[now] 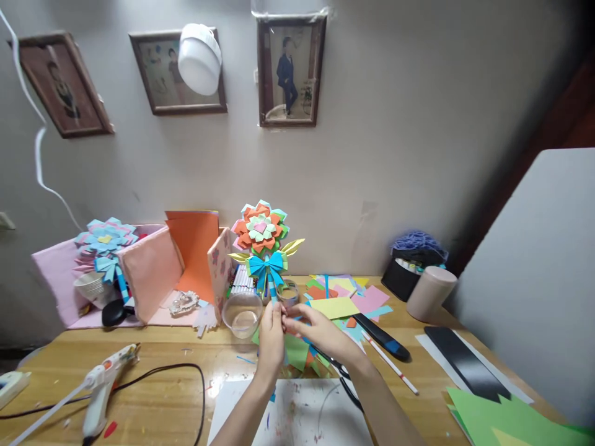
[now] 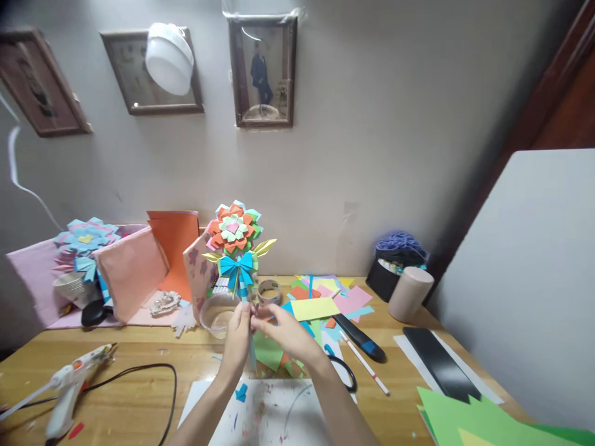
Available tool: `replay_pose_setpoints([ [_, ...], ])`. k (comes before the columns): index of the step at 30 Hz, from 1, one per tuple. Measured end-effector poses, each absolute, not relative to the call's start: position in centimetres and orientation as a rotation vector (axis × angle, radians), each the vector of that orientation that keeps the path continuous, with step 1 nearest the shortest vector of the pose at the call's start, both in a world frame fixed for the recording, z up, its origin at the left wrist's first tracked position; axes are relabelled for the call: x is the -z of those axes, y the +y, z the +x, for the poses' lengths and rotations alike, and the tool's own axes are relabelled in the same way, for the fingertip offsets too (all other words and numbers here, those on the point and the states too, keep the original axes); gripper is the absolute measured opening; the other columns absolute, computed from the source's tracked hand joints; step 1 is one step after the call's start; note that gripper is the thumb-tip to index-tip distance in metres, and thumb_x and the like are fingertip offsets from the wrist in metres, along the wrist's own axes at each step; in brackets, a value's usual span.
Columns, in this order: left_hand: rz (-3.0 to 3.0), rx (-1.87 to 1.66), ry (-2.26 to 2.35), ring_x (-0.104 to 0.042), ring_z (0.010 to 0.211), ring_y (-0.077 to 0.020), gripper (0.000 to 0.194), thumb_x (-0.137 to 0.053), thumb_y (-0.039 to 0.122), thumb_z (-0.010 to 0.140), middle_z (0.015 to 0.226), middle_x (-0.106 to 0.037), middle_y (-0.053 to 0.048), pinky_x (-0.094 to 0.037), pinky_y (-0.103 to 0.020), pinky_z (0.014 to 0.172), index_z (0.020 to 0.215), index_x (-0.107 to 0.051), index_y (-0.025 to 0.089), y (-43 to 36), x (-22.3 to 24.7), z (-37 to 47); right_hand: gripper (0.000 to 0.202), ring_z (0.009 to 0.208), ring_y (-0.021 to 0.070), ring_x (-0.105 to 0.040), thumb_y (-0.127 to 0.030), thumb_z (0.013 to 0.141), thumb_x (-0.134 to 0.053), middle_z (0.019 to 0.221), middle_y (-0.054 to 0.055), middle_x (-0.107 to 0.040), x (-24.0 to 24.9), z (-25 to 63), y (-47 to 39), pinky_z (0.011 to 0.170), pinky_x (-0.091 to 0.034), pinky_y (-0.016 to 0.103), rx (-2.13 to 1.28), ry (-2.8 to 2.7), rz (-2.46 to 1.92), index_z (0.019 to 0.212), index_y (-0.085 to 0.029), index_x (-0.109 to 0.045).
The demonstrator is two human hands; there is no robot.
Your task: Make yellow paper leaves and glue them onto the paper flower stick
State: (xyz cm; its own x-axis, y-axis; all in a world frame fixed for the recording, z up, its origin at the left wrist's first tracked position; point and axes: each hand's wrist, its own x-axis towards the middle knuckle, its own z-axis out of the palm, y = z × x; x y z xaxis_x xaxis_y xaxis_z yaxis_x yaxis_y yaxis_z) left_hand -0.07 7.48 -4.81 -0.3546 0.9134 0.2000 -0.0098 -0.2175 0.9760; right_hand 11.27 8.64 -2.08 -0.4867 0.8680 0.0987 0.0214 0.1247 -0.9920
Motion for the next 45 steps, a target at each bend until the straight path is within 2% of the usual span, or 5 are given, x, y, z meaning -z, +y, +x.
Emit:
replay_pose_setpoints([
  [7,1.068,-1.501,1.235,-0.037,0.050,-0.0076,0.043,-0.052,0.059,0.070,0.059,-0.042,0.005,-0.032,-0.019,0.048,0.068,-0.049,0.016,8.8,5.0,-2.7,0.023,0.062,0.0179,-0.060,-0.036,0.072,-0.061,0.063,0.001,-0.061,5.1,7.5,7.9,0.060,-0.048,0.029,-1.508,-1.633,-0.869,0.069,-0.013,-0.062],
  [15,1.140,-1.474,1.183,-0.053,0.063,-0.0146,0.040,-0.056,0.055,0.068,0.063,-0.056,0.000,-0.042,-0.024,0.059,0.072,-0.056,0.015,8.9,5.4,-2.5,0.034,0.113,0.0223,-0.048,-0.045,0.079,-0.053,0.108,0.006,-0.060,6.9,6.5,7.9,0.094,-0.040,0.033,-1.342,-1.338,-0.831,0.104,-0.022,-0.058],
  [23,1.330,-1.257,1.206,-0.055,0.104,-0.0243,0.044,-0.058,0.053,0.067,0.102,-0.066,-0.010,-0.038,-0.033,0.092,0.090,-0.064,0.016,8.6,3.7,-4.3,0.034,0.083,0.0233,-0.062,-0.049,0.077,-0.052,0.085,0.008,-0.066,6.7,8.2,14.8,0.077,-0.048,0.036,-1.222,-1.339,-0.821,0.086,-0.017,-0.058],
  [32,1.347,-1.026,1.342,-0.054,0.104,-0.0245,0.047,-0.051,0.054,0.070,0.112,-0.062,-0.009,-0.040,-0.035,0.087,0.097,-0.065,0.017,7.9,2.0,-8.6,0.024,0.073,0.0214,-0.065,-0.039,0.071,-0.057,0.070,0.005,-0.067,8.7,9.1,24.0,0.067,-0.052,0.033,-1.053,-1.413,-0.951,0.080,-0.017,-0.057],
  [45,1.348,-1.112,1.339,-0.054,0.103,-0.0233,0.045,-0.048,0.051,0.073,0.110,-0.063,-0.008,-0.038,-0.035,0.090,0.094,-0.067,0.017,7.6,1.8,-10.1,0.023,0.084,0.0151,-0.059,-0.030,0.086,-0.051,0.098,0.005,-0.060,13.5,7.6,26.0,0.074,-0.050,0.035,-0.869,-1.673,-1.256,0.101,-0.013,-0.056],
])
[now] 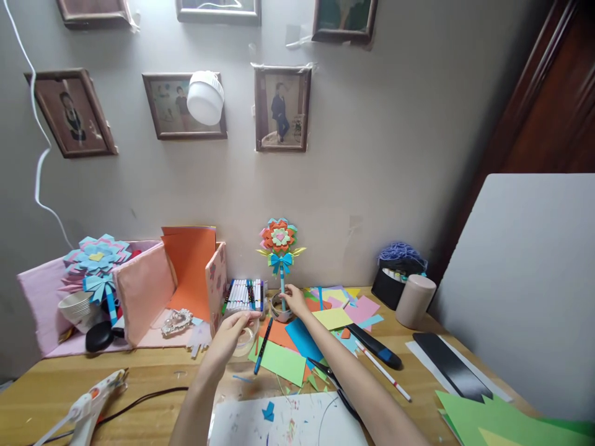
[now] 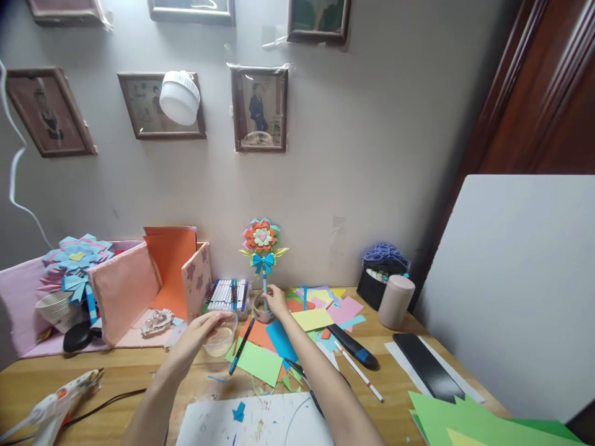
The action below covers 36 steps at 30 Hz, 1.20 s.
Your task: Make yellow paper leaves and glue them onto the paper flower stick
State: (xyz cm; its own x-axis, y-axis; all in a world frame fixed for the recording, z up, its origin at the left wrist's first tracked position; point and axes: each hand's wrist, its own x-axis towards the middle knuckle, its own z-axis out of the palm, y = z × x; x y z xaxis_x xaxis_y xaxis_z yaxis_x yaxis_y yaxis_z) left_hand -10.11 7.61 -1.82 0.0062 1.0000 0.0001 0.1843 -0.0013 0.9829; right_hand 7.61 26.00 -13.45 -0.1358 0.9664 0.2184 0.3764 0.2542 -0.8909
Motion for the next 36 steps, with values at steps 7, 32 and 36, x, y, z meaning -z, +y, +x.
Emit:
replay_pose_setpoints([
  [7,1.297,-1.103,1.348,-0.056,0.101,-0.0237,0.043,-0.051,0.050,0.071,0.108,-0.064,-0.008,-0.039,-0.035,0.089,0.093,-0.067,0.016,7.9,2.2,-9.8,0.027,0.089,0.0166,-0.058,-0.030,0.087,-0.050,0.107,0.007,-0.057,13.5,7.7,26.2,0.076,-0.050,0.036,-0.865,-1.779,-1.356,0.108,-0.015,-0.053],
  [32,1.705,-0.775,1.416,-0.061,0.086,-0.0217,0.037,-0.039,0.040,0.080,0.091,-0.067,-0.011,-0.044,-0.031,0.077,0.086,-0.062,0.013,8.5,6.4,-3.1,0.015,0.075,0.0184,-0.060,-0.012,0.071,-0.049,0.078,0.005,-0.065,13.4,23.2,12.8,0.072,-0.044,0.031,-0.572,-1.720,-1.532,0.076,-0.017,-0.062],
  [36,1.809,-0.660,1.447,-0.059,0.088,-0.0236,0.027,-0.044,0.032,0.078,0.094,-0.066,-0.013,-0.042,-0.033,0.077,0.087,-0.060,0.013,8.2,9.8,0.6,0.015,0.075,0.0178,-0.057,-0.016,0.074,-0.046,0.079,0.004,-0.063,13.7,24.1,8.8,0.072,-0.043,0.030,-0.527,-1.765,-1.565,0.077,-0.018,-0.061],
])
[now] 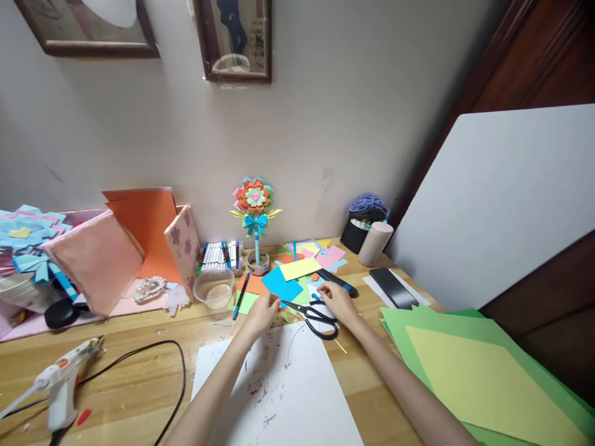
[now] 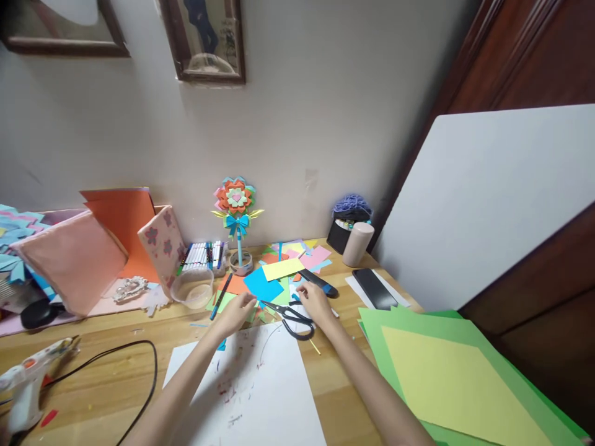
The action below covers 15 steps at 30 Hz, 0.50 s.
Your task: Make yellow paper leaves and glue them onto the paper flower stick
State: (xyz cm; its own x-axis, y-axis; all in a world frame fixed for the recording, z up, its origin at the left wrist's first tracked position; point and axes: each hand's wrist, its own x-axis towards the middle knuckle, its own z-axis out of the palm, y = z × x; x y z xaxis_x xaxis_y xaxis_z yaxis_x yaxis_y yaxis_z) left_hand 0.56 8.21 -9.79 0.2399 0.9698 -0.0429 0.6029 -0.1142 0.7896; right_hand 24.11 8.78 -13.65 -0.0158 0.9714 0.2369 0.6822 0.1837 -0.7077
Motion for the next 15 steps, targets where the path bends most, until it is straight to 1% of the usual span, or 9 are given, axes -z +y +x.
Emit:
replay_pose_setpoints([
  [2,1.871,-0.611,1.446,-0.059,0.087,-0.0241,0.024,-0.046,0.028,0.077,0.093,-0.065,-0.014,-0.042,-0.033,0.076,0.088,-0.058,0.011,8.1,11.0,1.7,0.009,0.079,0.0176,-0.057,-0.021,0.073,-0.052,0.082,0.002,-0.061,13.5,24.0,6.9,0.074,-0.042,0.029,-0.544,-1.841,-1.525,0.078,-0.020,-0.060],
  [5,1.960,-0.571,1.441,-0.057,0.086,-0.0239,0.021,-0.048,0.022,0.073,0.091,-0.062,-0.013,-0.041,-0.033,0.075,0.089,-0.057,0.011,8.0,12.0,2.6,0.019,0.087,0.0196,-0.054,-0.022,0.067,-0.061,0.089,0.002,-0.058,13.5,23.6,4.7,0.076,-0.041,0.030,-0.509,-1.969,-1.497,0.085,-0.021,-0.057],
  [6,1.986,-0.569,1.440,-0.056,0.087,-0.0236,0.021,-0.049,0.021,0.072,0.092,-0.061,-0.013,-0.041,-0.033,0.076,0.090,-0.056,0.011,7.9,12.3,2.8,0.019,0.087,0.0202,-0.053,-0.022,0.067,-0.061,0.089,0.003,-0.057,13.7,23.5,4.3,0.075,-0.041,0.031,-0.485,-1.989,-1.504,0.086,-0.021,-0.055],
  [10,2.063,-0.591,1.426,-0.053,0.096,-0.0241,0.024,-0.046,0.020,0.075,0.099,-0.057,-0.014,-0.039,-0.035,0.083,0.097,-0.053,0.012,7.1,12.9,3.6,0.011,0.085,0.0210,-0.051,-0.019,0.073,-0.056,0.085,0.004,-0.054,14.5,23.1,4.2,0.075,-0.042,0.032,-0.409,-1.948,-1.515,0.083,-0.019,-0.052],
  [15,2.139,-0.652,1.368,-0.053,0.096,-0.0256,0.025,-0.040,0.022,0.079,0.101,-0.055,-0.015,-0.040,-0.038,0.083,0.100,-0.051,0.013,5.4,13.0,6.0,0.016,0.092,0.0214,-0.051,-0.020,0.075,-0.056,0.092,0.006,-0.054,13.9,23.0,4.4,0.080,-0.041,0.033,-0.372,-1.888,-1.546,0.091,-0.019,-0.053],
])
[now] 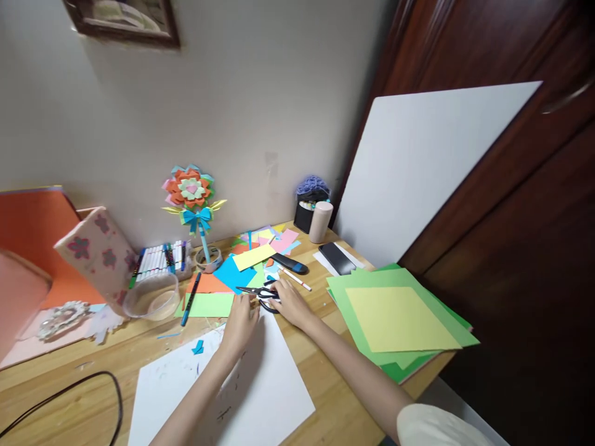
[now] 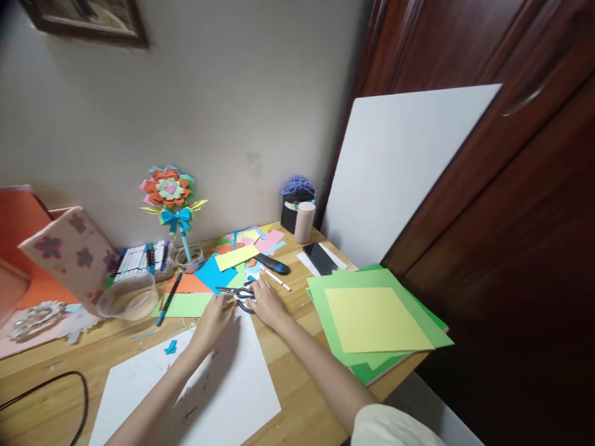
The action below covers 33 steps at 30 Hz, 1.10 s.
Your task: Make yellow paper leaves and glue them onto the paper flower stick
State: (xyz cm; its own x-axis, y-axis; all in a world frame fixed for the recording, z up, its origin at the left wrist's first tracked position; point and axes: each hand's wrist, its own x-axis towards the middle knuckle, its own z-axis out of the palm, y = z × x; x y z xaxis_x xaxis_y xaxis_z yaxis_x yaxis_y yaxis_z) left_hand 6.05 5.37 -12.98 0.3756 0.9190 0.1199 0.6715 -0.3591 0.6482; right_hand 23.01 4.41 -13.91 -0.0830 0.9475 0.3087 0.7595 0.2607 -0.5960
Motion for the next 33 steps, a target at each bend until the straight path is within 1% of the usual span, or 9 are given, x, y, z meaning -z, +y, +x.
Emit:
replay_pose_setpoints([
  [4,2.208,-0.684,1.195,-0.054,0.091,-0.0231,0.024,-0.034,0.024,0.085,0.096,-0.057,-0.012,-0.042,-0.037,0.079,0.095,-0.054,0.016,3.9,11.8,10.3,0.012,0.097,0.0200,-0.051,-0.022,0.083,-0.046,0.096,0.006,-0.055,11.7,25.8,2.1,0.085,-0.040,0.034,-0.339,-1.723,-1.560,0.092,-0.020,-0.054],
  [7,2.281,-0.605,0.964,-0.055,0.090,-0.0209,0.023,-0.034,0.024,0.086,0.093,-0.060,-0.009,-0.042,-0.034,0.080,0.092,-0.055,0.017,3.1,11.0,15.6,0.015,0.089,0.0180,-0.055,-0.023,0.085,-0.042,0.091,0.005,-0.057,10.7,29.7,-1.2,0.079,-0.044,0.031,-0.364,-1.472,-1.608,0.088,-0.020,-0.055],
  [11,2.490,-0.412,0.691,-0.052,0.100,-0.0209,0.025,-0.041,0.029,0.085,0.105,-0.057,-0.010,-0.039,-0.032,0.085,0.104,-0.052,0.017,2.6,11.2,24.3,0.016,0.081,0.0181,-0.058,-0.026,0.084,-0.041,0.085,0.006,-0.061,11.4,34.6,-6.6,0.073,-0.047,0.030,-0.299,-1.068,-1.678,0.081,-0.019,-0.055],
  [16,2.577,-0.324,0.669,-0.044,0.107,-0.0286,0.054,-0.061,0.046,0.071,0.116,-0.048,-0.016,-0.033,-0.039,0.089,0.111,-0.046,0.014,2.3,12.6,32.1,0.015,0.083,0.0202,-0.058,-0.028,0.082,-0.042,0.090,0.008,-0.063,13.7,38.4,-11.8,0.075,-0.047,0.034,-0.167,-0.779,-1.785,0.082,-0.019,-0.054],
  [19,2.601,-0.277,0.753,-0.044,0.104,-0.0330,0.065,-0.066,0.053,0.061,0.109,-0.048,-0.018,-0.033,-0.043,0.085,0.109,-0.047,0.012,2.5,12.8,34.0,0.013,0.084,0.0206,-0.057,-0.026,0.081,-0.043,0.090,0.008,-0.061,15.2,39.9,-13.4,0.077,-0.047,0.036,-0.136,-0.707,-1.824,0.084,-0.019,-0.054],
  [21,2.605,-0.246,0.786,-0.046,0.099,-0.0326,0.068,-0.068,0.055,0.056,0.104,-0.049,-0.016,-0.034,-0.041,0.082,0.105,-0.049,0.012,2.7,12.7,34.5,0.013,0.084,0.0202,-0.057,-0.024,0.080,-0.043,0.088,0.007,-0.061,16.0,40.5,-13.9,0.078,-0.047,0.036,-0.149,-0.691,-1.820,0.083,-0.020,-0.054],
  [24,2.587,-0.223,0.794,-0.051,0.090,-0.0270,0.063,-0.068,0.052,0.057,0.102,-0.050,-0.013,-0.037,-0.033,0.074,0.103,-0.049,0.014,2.9,12.5,35.0,0.013,0.084,0.0195,-0.056,-0.021,0.079,-0.043,0.087,0.007,-0.060,16.4,40.7,-14.0,0.079,-0.046,0.035,-0.159,-0.704,-1.797,0.083,-0.020,-0.055],
  [29,2.511,-0.279,0.813,-0.054,0.078,-0.0219,0.026,-0.048,0.045,0.078,0.080,-0.057,-0.005,-0.034,-0.027,0.061,0.082,-0.051,0.019,2.1,11.9,34.3,0.016,0.087,0.0192,-0.055,-0.027,0.082,-0.040,0.096,0.009,-0.058,16.4,40.6,-14.1,0.080,-0.046,0.036,-0.104,-0.594,-1.739,0.090,-0.019,-0.052],
  [33,2.421,-0.434,0.870,-0.051,0.065,-0.0155,0.030,-0.038,0.042,0.084,0.067,-0.053,-0.001,-0.033,-0.024,0.057,0.069,-0.047,0.019,1.7,10.1,30.1,0.034,0.096,0.0210,-0.051,-0.038,0.079,-0.048,0.113,0.015,-0.047,15.8,40.5,-14.5,0.083,-0.045,0.036,0.077,-0.381,-1.687,0.105,-0.017,-0.043],
])
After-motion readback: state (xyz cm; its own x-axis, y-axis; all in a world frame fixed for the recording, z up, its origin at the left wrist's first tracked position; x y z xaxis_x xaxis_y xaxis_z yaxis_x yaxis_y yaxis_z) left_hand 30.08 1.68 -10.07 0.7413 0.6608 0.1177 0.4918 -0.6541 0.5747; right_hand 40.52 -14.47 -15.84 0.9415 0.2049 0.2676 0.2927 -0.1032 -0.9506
